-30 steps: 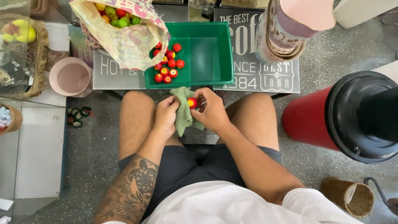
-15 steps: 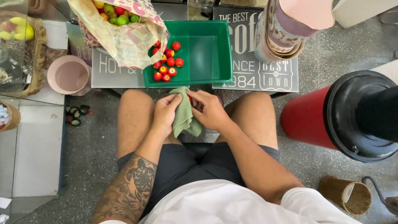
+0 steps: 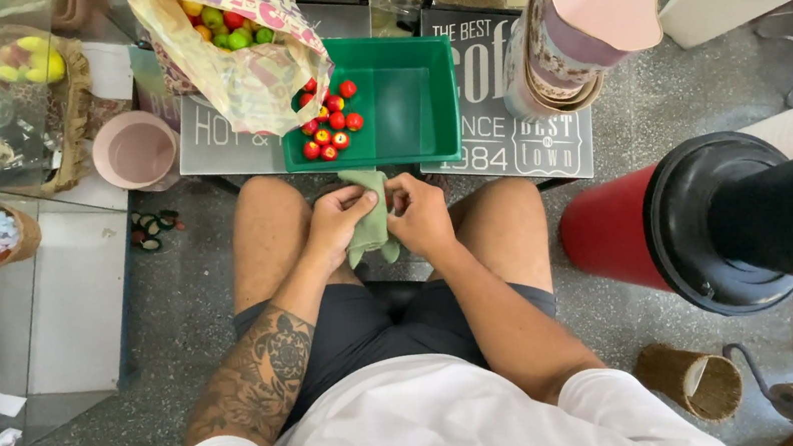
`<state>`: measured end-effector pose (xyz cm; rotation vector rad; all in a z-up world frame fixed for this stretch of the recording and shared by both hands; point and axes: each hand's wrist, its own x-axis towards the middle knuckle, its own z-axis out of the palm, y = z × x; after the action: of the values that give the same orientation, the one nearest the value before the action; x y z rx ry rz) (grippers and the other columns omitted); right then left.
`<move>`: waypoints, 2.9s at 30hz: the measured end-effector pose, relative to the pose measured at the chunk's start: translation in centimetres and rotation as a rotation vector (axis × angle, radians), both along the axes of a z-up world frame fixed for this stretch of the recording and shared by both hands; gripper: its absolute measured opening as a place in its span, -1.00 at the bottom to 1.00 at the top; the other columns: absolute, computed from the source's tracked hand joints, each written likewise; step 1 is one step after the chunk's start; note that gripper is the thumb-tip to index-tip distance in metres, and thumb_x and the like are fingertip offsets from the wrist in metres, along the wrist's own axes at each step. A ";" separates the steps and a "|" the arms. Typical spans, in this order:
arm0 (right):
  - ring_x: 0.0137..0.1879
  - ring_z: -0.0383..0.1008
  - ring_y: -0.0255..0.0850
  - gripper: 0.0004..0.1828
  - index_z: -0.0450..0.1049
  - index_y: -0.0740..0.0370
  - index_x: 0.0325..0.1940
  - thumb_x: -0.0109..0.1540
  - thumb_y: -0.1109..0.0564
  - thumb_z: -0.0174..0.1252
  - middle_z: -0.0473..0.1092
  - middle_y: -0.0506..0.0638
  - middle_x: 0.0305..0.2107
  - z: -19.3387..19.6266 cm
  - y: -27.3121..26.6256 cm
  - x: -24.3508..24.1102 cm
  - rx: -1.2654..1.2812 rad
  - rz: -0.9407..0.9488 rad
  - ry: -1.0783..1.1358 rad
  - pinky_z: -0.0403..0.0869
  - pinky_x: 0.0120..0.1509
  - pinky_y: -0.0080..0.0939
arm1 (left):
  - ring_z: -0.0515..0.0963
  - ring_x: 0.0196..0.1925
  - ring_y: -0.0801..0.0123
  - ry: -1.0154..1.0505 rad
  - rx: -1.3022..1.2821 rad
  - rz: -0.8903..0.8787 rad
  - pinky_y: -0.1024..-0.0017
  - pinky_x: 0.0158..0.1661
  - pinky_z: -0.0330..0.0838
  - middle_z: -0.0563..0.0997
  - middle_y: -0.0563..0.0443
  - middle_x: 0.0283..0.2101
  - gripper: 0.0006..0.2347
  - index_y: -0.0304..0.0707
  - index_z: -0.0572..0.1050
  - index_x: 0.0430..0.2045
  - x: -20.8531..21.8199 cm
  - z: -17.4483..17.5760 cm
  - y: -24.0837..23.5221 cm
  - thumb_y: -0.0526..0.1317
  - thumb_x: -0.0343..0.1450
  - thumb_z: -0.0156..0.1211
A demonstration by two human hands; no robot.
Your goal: The person sits on a chair and wipes small red and yellow decorative tomatoes with a green cloth. They pick up each item from a green tray, wipe it, and place it back into the tray.
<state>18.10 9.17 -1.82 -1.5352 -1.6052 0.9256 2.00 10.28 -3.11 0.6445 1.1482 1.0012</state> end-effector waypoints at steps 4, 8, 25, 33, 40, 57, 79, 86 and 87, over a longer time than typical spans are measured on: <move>-0.53 0.37 -0.18 -0.69 0.49 0.14 -0.18 0.09 0.08 0.45 0.32 -0.05 -0.63 -0.5 0.0 -0.1 -0.011 -0.044 0.010 0.40 -0.36 -0.08 | 0.68 -0.41 0.41 0.002 0.011 -0.013 0.44 -0.39 0.63 0.69 -0.06 -0.38 -0.68 -0.40 0.63 -0.17 0.0 -0.1 -0.1 -0.20 0.28 0.52; -0.53 0.40 -0.16 -0.59 0.56 0.12 -0.01 0.06 0.19 0.45 0.39 0.01 -0.59 0.7 0.6 -0.3 0.053 0.071 0.066 0.47 -0.33 -0.13 | 0.68 -0.41 0.40 0.029 0.018 0.032 0.46 -0.41 0.62 0.70 -0.06 -0.39 -0.74 -0.38 0.63 -0.18 -0.5 -1.6 0.2 -0.19 0.36 0.42; -0.52 0.38 -0.14 -0.63 0.59 0.19 -0.09 0.04 0.21 0.48 0.39 0.06 -0.57 1.3 0.6 0.1 0.084 0.127 0.160 0.48 -0.35 -0.14 | 0.65 -0.42 0.42 -0.022 0.065 0.045 0.45 -0.38 0.61 0.66 0.01 -0.44 -0.77 -0.36 0.66 -0.24 -0.1 -4.2 0.1 -0.25 0.30 0.48; -0.53 0.37 -0.17 -0.60 0.60 0.26 -0.02 0.07 0.24 0.46 0.39 0.04 -0.58 1.2 0.0 -0.3 0.109 0.057 0.134 0.46 -0.40 -0.14 | 0.63 -0.42 0.47 0.007 0.085 0.009 0.50 -0.37 0.57 0.67 0.03 -0.44 -0.81 -0.28 0.67 -0.25 -0.2 -2.7 0.1 -0.25 0.32 0.47; -0.57 0.34 -0.22 -0.63 0.61 0.25 -0.06 0.05 0.30 0.45 0.39 0.01 -0.60 0.9 0.2 -0.2 0.141 0.091 0.136 0.40 -0.49 -0.22 | 0.64 -0.47 0.44 -0.013 0.038 0.059 0.47 -0.43 0.59 0.67 -0.01 -0.48 -0.83 -0.30 0.68 -0.31 -1.0 -11.6 1.1 -0.18 0.38 0.41; -0.25 0.40 -0.27 -0.50 0.38 0.38 0.28 0.37 -0.01 0.19 0.48 0.18 -0.16 -0.4 0.9 2.1 -0.225 0.025 1.172 0.37 -0.25 -0.34 | 0.71 -0.34 0.27 -0.321 0.031 0.141 0.34 -0.25 0.66 0.67 -0.05 -0.38 -0.82 -0.39 0.64 -0.30 0.1 -8.7 0.4 -0.21 0.40 0.36; -0.38 0.47 -0.14 -0.56 0.53 0.26 0.13 0.17 0.39 0.36 0.45 0.09 -0.10 0.7 1.2 0.1 0.193 0.167 0.229 0.53 -0.39 -0.17 | 0.58 -0.35 0.51 0.141 0.201 0.027 0.53 -0.33 0.50 0.65 0.05 -0.40 -0.81 -0.26 0.67 -0.22 -1.4 -5.3 0.1 -0.13 0.46 0.34; -0.37 0.49 -0.12 -0.53 0.56 0.27 0.09 0.10 0.42 0.36 0.48 0.12 -0.14 0.0 1.1 0.3 0.230 0.170 0.196 0.51 -0.38 -0.16 | 0.54 -0.42 0.52 0.155 0.189 0.101 0.55 -0.38 0.49 0.62 0.06 -0.46 -0.81 -0.29 0.66 -0.25 -0.8 -4.0 0.0 -0.23 0.34 0.46; -0.37 0.49 -0.14 -0.53 0.55 0.29 0.09 0.09 0.43 0.36 0.48 0.13 -0.15 -0.2 1.0 0.2 0.232 0.163 0.200 0.51 -0.37 -0.18 | 0.55 -0.39 0.53 0.134 0.183 0.089 0.54 -0.36 0.51 0.63 0.06 -0.45 -0.81 -0.30 0.66 -0.23 -0.8 -4.7 0.0 -0.23 0.36 0.44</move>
<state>18.34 10.15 -2.02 -1.1316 -1.6452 0.9124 1.21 10.31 -7.82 0.8226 1.2197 1.1622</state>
